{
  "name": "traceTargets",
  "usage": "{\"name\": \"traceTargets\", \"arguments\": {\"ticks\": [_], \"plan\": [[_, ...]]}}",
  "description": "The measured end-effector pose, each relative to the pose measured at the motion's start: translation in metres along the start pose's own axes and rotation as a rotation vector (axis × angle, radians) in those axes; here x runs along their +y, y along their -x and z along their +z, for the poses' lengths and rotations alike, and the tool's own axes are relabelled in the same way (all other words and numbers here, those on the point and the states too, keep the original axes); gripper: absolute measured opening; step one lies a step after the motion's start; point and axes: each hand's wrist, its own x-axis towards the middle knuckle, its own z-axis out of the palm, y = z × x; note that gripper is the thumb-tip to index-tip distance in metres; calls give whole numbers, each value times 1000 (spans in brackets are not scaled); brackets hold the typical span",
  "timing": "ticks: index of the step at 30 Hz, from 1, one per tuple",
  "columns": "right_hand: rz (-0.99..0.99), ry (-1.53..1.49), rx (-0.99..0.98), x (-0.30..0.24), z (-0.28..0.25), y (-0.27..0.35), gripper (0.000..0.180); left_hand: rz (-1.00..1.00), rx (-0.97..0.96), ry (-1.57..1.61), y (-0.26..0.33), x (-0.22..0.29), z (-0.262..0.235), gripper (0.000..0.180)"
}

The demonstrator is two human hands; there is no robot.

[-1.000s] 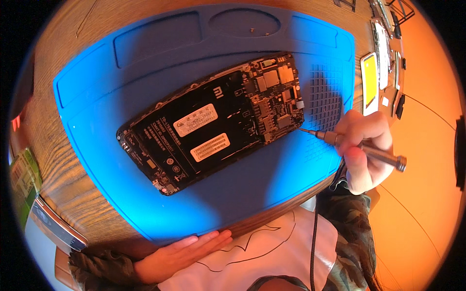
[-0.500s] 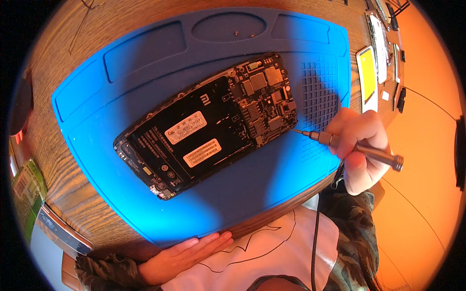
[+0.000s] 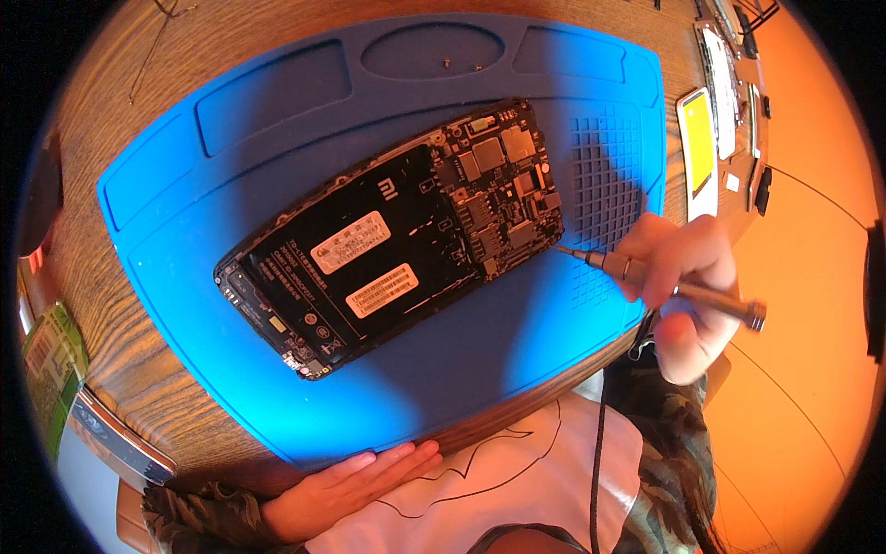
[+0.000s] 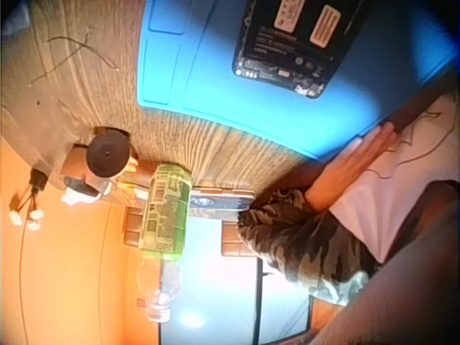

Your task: The person disassembles a smartphone by removing the back cover and then uses a screwdriver to remove multiple screws from the internal frame. The person places removed screws into a compartment on the blue work mat.

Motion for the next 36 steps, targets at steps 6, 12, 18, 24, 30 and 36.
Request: {"name": "traceTargets", "arguments": {"ticks": [6, 12, 18, 24, 30, 36], "plan": [[-66, -159, 214, 9, 10, 0, 16, 0, -4, 13, -1, -1, -1, 53], [-18, 142, -54, -4, -8, 0, 19, -8, 3, 56, 0, -2, -1, 57], [-98, 15, 128, 4, 7, -3, 14, 0, -1, 71, 0, -1, -1, 58], [-26, 182, 84, -3, -2, -6, 20, -6, 5, 96, 0, -2, 0, 58], [-39, -56, 88, 5, 4, -9, 27, 2, -12, 89, 1, -2, -2, 58], [-138, 227, -124, 4, -7, -15, 33, -2, -12, 67, 1, -1, -1, 59]]}}
